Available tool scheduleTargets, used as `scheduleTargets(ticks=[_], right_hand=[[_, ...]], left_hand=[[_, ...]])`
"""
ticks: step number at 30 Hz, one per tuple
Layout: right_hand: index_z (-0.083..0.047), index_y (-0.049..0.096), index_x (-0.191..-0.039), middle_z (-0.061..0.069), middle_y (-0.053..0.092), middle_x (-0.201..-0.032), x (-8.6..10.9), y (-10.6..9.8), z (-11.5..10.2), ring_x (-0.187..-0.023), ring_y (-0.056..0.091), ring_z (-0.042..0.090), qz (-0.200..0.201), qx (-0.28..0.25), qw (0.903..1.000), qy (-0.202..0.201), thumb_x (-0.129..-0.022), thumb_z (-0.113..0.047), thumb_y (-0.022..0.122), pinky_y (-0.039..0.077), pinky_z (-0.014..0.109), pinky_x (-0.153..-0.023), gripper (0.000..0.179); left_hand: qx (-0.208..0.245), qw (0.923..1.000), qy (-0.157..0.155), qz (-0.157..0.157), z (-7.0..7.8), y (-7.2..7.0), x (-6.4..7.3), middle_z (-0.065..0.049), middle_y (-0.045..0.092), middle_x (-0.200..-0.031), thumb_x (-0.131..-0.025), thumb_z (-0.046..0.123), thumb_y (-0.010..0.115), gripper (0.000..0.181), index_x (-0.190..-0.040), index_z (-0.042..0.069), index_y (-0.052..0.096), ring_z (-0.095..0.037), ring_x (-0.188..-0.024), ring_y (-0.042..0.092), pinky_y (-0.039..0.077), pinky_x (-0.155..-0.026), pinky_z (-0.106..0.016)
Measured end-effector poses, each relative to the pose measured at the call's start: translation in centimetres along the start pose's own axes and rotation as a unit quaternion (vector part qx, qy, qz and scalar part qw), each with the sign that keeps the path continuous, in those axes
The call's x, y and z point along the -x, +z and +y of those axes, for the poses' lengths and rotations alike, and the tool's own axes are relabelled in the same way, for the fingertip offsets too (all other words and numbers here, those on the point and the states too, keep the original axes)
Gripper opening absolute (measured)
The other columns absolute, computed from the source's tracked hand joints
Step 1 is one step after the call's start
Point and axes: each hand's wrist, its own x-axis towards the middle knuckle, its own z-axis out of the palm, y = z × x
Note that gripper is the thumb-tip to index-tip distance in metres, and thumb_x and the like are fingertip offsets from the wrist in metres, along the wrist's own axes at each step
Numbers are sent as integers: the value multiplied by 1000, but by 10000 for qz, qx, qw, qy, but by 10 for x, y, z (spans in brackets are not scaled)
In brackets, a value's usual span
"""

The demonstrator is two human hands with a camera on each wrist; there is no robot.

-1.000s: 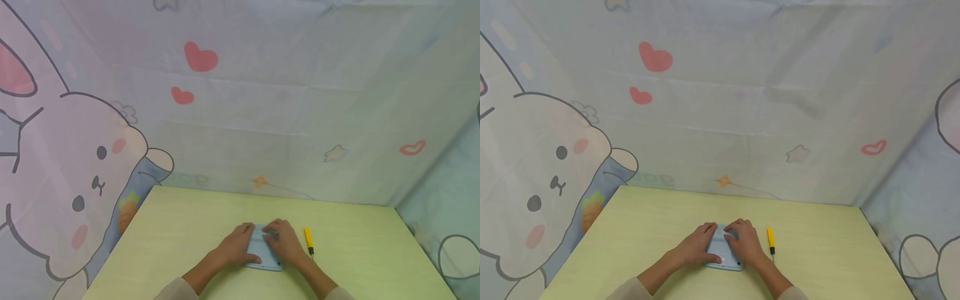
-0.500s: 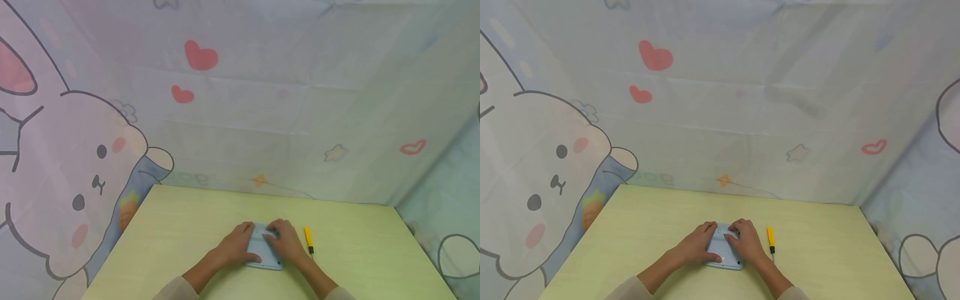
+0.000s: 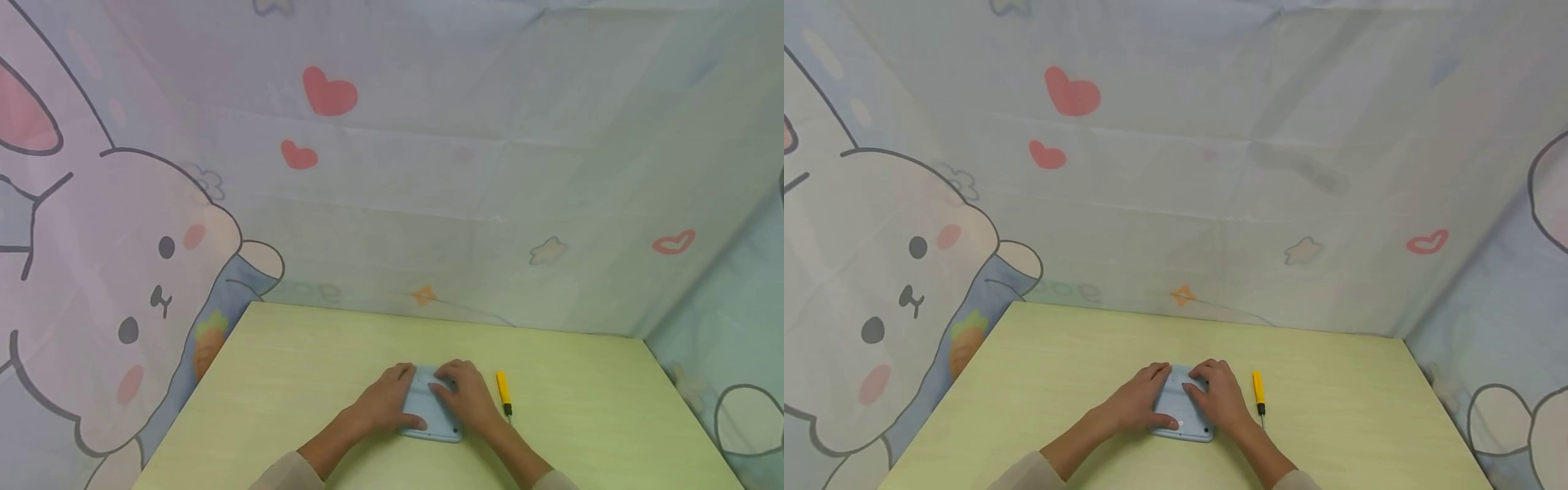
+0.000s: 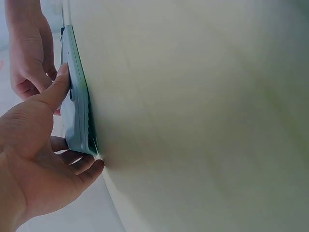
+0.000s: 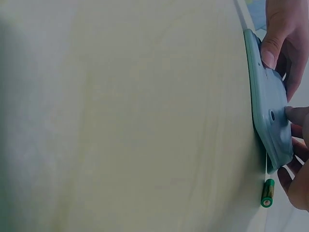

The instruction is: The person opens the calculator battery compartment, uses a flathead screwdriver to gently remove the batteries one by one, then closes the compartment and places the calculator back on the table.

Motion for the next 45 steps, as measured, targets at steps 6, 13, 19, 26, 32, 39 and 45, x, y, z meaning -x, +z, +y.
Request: scheduleTargets(ticks=[6,13,19,26,32,39,45], right_hand=[[-13,81,-101,-3,73,-105,0,0,0,-100,61,19,33,-57,10000,2,-89,-17,87,54,42,-89,14],[-13,80,-102,-3,72,-107,2,1,1,-101,60,19,-1,-89,9999,66,-90,-17,87,53,42,-89,15],[-14,81,-101,-4,72,-106,0,0,3,-100,61,19,47,-110,9999,-33,-89,-17,87,52,42,-88,14],[-14,82,-101,-6,72,-106,1,2,4,-100,61,18,28,-174,9998,3,-90,-18,87,53,42,-88,14],[-12,82,-102,-3,72,-107,0,0,-1,-101,61,19,23,-133,9999,20,-90,-18,86,53,44,-89,14],[-12,81,-105,1,69,-110,6,-4,-7,-102,57,20,-18,177,9998,-7,-90,-20,87,54,40,-86,18],[-8,79,-114,7,66,-121,10,-8,-10,-112,57,26,-181,264,9993,172,-89,-21,89,55,43,-93,31]], left_hand=[[-20,10000,3,26,-1,1,-1,-14,38,-165,-86,60,83,109,-163,1,34,-32,-151,40,46,-115,-46],[-40,10000,-16,18,-1,2,0,-14,38,-165,-85,61,82,110,-164,1,33,-32,-151,40,45,-115,-46],[-33,10000,9,58,-1,1,-1,-14,37,-165,-85,61,83,111,-164,1,33,-32,-150,40,47,-114,-46],[14,10000,-2,35,-1,1,0,-13,38,-165,-85,61,83,110,-163,1,34,-32,-150,41,48,-113,-46],[-102,9999,39,63,-1,1,-1,-14,38,-165,-86,62,82,109,-163,1,34,-32,-150,40,47,-113,-46],[-135,9999,90,-40,-2,0,-2,-14,37,-166,-87,62,80,109,-164,1,33,-32,-151,39,49,-112,-47],[198,9992,221,-274,-7,-4,-4,-17,34,-166,-93,59,77,103,-164,-2,32,-32,-150,39,46,-115,-46]])
